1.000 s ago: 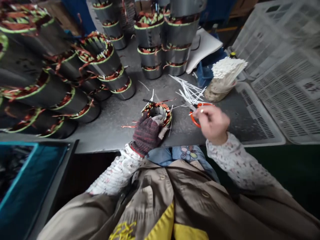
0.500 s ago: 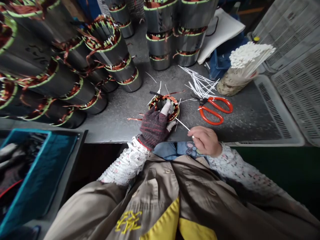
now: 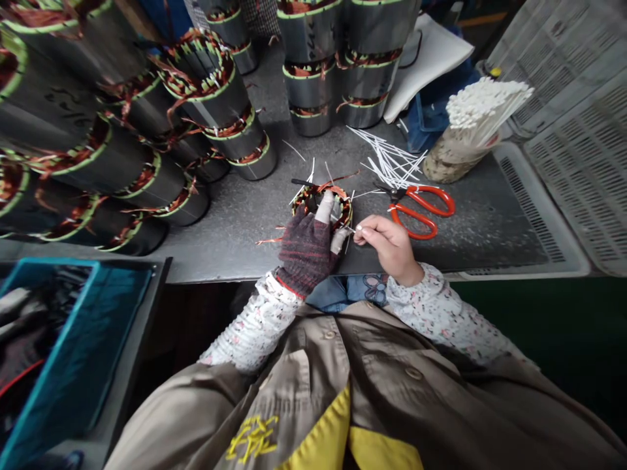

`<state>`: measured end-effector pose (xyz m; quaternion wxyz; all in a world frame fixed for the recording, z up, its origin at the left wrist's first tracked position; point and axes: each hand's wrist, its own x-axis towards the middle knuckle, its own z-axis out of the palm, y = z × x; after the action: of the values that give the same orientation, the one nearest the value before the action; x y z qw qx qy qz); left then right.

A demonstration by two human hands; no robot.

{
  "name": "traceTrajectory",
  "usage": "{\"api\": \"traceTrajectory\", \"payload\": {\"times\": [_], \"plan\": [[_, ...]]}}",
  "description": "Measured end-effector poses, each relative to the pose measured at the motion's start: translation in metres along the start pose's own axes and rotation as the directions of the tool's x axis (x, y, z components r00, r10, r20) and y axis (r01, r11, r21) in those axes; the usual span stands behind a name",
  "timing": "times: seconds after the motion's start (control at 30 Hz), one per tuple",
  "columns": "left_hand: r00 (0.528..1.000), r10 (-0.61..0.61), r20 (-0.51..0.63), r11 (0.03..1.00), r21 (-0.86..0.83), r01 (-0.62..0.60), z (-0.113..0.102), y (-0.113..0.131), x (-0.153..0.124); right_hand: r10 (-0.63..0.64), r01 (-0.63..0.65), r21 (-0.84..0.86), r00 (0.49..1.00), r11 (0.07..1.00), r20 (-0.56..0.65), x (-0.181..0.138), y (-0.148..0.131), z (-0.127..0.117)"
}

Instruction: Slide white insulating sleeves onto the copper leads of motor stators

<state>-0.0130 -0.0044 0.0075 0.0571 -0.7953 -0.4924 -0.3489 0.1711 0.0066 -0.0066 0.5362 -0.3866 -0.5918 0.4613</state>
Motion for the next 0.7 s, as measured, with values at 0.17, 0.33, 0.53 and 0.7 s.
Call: {"api": "traceTrajectory", "payload": {"times": [0.17,0.33,0.53,0.7], "plan": [[1.0,-0.024,0.006,0.991,-0.132,0.025,0.004,0.0,0.001,0.185,-0.18,0.139,0.982,0.974,-0.026,0.001,0.014,0.0],[0.99,-0.14,0.01,0.842,-0.526,0.124,0.007,-0.003,0.0,0.091,-0.09,0.01,0.994,0.996,-0.064,0.0,0.001,0.006],[0.996,-0.073,-0.056,0.91,-0.412,0.043,-0.003,-0.005,0.002,-0.209,0.197,-0.247,0.978,0.949,-0.022,0.001,-0.015,0.013],[0.998,-0.037,-0.041,0.936,-0.351,0.02,-0.004,-0.005,0.002,-0.192,0.164,-0.388,0.981,0.907,-0.034,0.011,-0.006,0.013]]}}
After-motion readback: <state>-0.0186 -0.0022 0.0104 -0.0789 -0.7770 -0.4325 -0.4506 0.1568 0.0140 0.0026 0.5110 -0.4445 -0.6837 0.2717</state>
